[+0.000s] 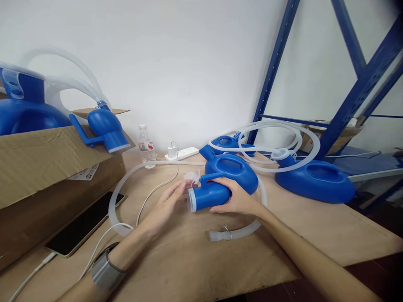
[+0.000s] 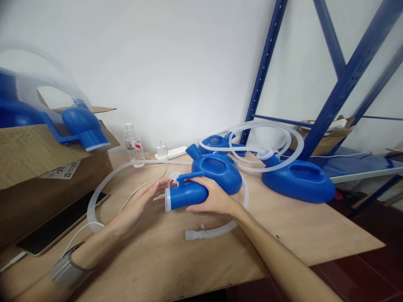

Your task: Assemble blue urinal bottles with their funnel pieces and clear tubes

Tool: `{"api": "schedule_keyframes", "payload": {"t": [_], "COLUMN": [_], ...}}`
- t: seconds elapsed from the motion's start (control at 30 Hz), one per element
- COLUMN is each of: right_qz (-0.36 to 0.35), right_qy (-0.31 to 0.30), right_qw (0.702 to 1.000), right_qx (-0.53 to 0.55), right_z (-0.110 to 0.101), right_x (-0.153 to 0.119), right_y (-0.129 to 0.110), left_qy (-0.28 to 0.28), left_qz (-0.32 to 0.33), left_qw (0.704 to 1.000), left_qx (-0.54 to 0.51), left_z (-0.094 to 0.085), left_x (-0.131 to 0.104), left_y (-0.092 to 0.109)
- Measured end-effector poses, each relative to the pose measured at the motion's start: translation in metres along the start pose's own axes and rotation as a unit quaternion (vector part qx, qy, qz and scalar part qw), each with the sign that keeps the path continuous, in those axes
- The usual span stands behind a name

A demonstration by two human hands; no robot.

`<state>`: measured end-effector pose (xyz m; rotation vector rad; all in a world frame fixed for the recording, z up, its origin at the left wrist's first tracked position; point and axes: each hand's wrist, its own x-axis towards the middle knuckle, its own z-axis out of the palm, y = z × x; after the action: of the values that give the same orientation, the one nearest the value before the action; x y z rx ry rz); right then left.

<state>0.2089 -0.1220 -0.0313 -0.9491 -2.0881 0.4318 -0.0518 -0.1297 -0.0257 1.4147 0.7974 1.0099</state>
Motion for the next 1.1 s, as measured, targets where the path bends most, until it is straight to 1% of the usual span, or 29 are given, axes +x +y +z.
{"api": "schedule_keyframes", "payload": {"t": [0.07, 0.13, 0.23, 0.37, 0.5, 0.63, 0.77, 0.93, 1.0, 1.1], "right_qz": [-0.009, -0.007, -0.003, 0.002, -0.01, -0.035, -0.057, -0.075, -0.098, -0.126], "right_qy": [-0.013, -0.031, -0.051, -0.056, -0.053, -0.047, -0.009, 0.048, 0.072, 0.098], "right_qw": [1.0, 0.999, 0.999, 0.998, 0.998, 0.998, 0.998, 0.993, 0.989, 0.984], "right_qx": [-0.011, -0.014, -0.004, 0.007, 0.01, 0.013, -0.01, -0.078, -0.081, -0.075], "right_z": [0.006, 0.013, 0.019, 0.021, 0.022, 0.025, 0.029, 0.04, 0.044, 0.046], "right_x": [-0.001, -0.002, -0.003, -0.002, -0.002, -0.004, -0.003, -0.001, -0.001, -0.001], "right_y": [0.002, 0.003, 0.004, 0.004, 0.002, -0.002, -0.009, -0.024, -0.027, -0.027], "left_qy": [0.012, 0.019, 0.004, -0.01, 0.012, 0.033, 0.046, 0.069, 0.075, 0.074], "left_qz": [-0.017, -0.026, -0.027, -0.007, -0.003, 0.001, 0.012, 0.053, 0.06, 0.052], "left_qw": [0.999, 0.999, 0.999, 1.0, 1.0, 0.998, 0.995, 0.99, 0.987, 0.986], "left_qx": [-0.039, -0.043, -0.028, -0.027, 0.015, 0.06, 0.084, 0.114, 0.13, 0.142], "left_z": [0.003, 0.005, 0.006, 0.003, 0.005, 0.012, 0.018, 0.022, 0.023, 0.025], "left_x": [0.001, 0.001, 0.002, 0.003, 0.001, -0.001, -0.003, -0.007, -0.008, -0.01], "left_y": [0.0, -0.001, -0.002, -0.004, -0.002, 0.002, 0.001, -0.004, -0.006, -0.009]}}
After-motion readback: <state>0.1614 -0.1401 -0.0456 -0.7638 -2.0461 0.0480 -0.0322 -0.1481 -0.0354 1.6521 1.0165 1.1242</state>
